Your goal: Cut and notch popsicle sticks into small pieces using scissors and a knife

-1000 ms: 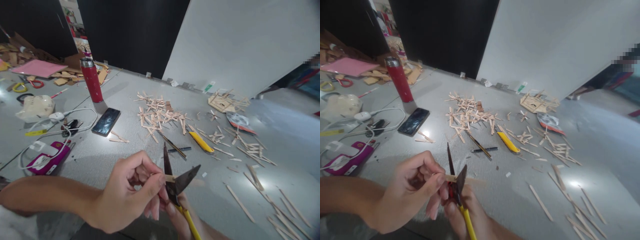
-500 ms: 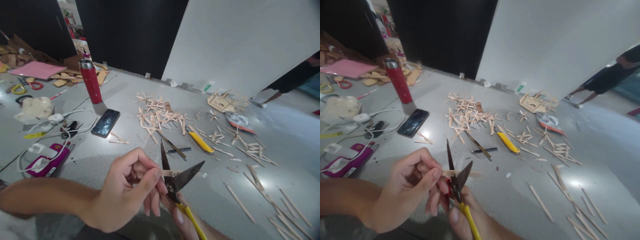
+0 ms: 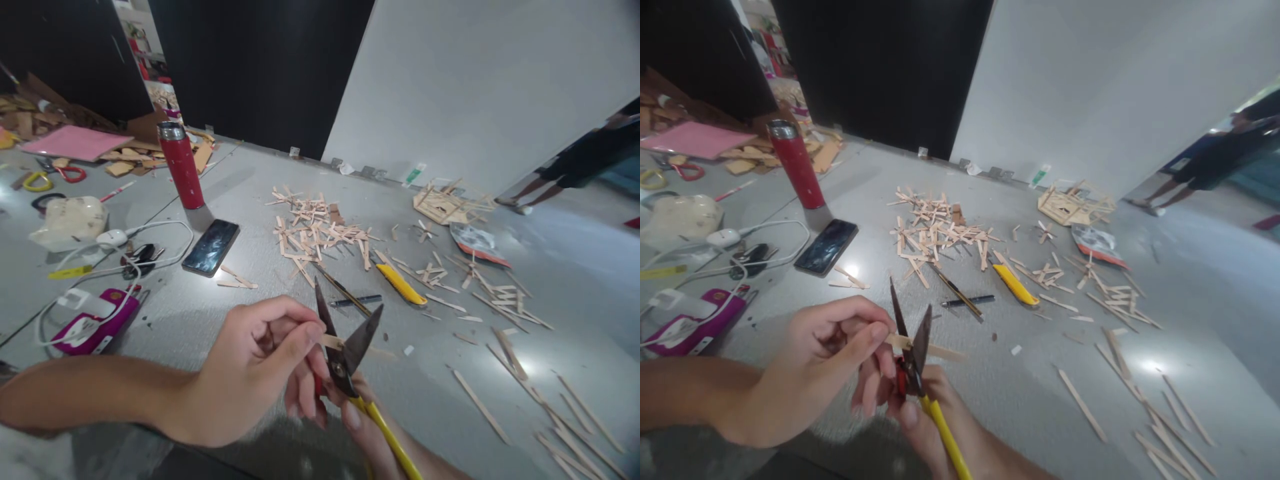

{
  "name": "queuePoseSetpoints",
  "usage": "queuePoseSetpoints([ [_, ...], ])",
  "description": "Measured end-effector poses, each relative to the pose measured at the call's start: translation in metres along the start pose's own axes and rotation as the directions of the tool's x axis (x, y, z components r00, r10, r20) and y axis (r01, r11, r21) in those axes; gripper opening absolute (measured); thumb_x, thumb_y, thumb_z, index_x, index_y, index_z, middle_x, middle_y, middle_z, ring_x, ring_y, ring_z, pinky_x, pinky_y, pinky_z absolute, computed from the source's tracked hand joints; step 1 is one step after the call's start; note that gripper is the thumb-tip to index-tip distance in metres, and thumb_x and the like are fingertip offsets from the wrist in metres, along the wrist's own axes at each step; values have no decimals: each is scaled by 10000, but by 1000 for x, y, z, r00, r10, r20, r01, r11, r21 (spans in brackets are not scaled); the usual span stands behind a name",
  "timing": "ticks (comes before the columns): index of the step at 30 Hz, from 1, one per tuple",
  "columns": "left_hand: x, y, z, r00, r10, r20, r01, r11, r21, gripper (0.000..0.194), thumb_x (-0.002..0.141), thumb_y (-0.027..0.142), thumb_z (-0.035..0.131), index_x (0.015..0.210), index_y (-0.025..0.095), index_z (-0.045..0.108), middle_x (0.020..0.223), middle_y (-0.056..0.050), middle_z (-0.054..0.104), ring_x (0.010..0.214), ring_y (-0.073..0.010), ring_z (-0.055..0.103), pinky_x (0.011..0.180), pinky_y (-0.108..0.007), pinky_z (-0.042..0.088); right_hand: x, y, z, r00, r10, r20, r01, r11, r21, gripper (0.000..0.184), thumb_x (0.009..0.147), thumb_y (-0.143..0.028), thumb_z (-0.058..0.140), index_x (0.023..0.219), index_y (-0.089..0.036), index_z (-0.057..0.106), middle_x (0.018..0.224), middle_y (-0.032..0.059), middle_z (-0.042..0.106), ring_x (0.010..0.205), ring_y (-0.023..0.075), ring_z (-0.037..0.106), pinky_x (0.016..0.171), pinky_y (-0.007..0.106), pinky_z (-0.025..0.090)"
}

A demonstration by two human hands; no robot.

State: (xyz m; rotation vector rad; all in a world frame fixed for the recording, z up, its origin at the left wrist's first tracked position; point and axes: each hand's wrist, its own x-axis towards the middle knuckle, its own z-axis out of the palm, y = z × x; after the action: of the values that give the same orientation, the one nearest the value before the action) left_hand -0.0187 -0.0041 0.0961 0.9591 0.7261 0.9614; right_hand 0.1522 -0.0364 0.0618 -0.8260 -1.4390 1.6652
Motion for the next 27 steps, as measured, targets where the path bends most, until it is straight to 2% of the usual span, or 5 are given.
queuePoseSetpoints([
  [5,1,8,-3,1000,18,5,-18,995,98,309,963,422,712,847,144,645,647,9,666,420,-70,607,424,-138,519,-2,2,1,999,36,-10,-36,999,-3,499,918,-724,568,981,-236,650,881,63,578,819,227,548,779,381,521],
  [9,0,7,-5,999,49,5,-50,988,147,275,992,390,670,865,149,632,641,15,653,418,-64,588,416,-131,506,-5,5,-2,999,-33,-13,32,998,-50,485,928,-716,555,1028,-253,660,910,59,569,793,212,525,746,356,502],
  [18,-3,9,-6,999,42,34,-50,962,268,266,1027,353,577,859,148,603,619,25,605,396,-47,533,405,-120,453,-7,12,-7,996,-51,77,59,993,-106,497,976,-688,488,1163,-259,654,1051,87,578,908,232,529,818,364,482],
  [22,-3,16,-5,998,44,41,-55,943,329,268,1021,321,554,809,161,588,604,29,594,398,-47,525,400,-118,422,0,2,-6,994,-43,97,53,993,-109,520,933,-731,519,1106,-256,643,923,47,525,815,211,470,840,371,482],
  [27,0,22,-4,997,45,61,-66,908,414,232,980,275,576,772,173,584,568,37,583,386,-55,511,378,-124,381,-1,-3,-8,994,33,107,-18,990,-138,531,901,-758,552,1018,-244,619,963,57,530,925,235,527,888,375,482],
])
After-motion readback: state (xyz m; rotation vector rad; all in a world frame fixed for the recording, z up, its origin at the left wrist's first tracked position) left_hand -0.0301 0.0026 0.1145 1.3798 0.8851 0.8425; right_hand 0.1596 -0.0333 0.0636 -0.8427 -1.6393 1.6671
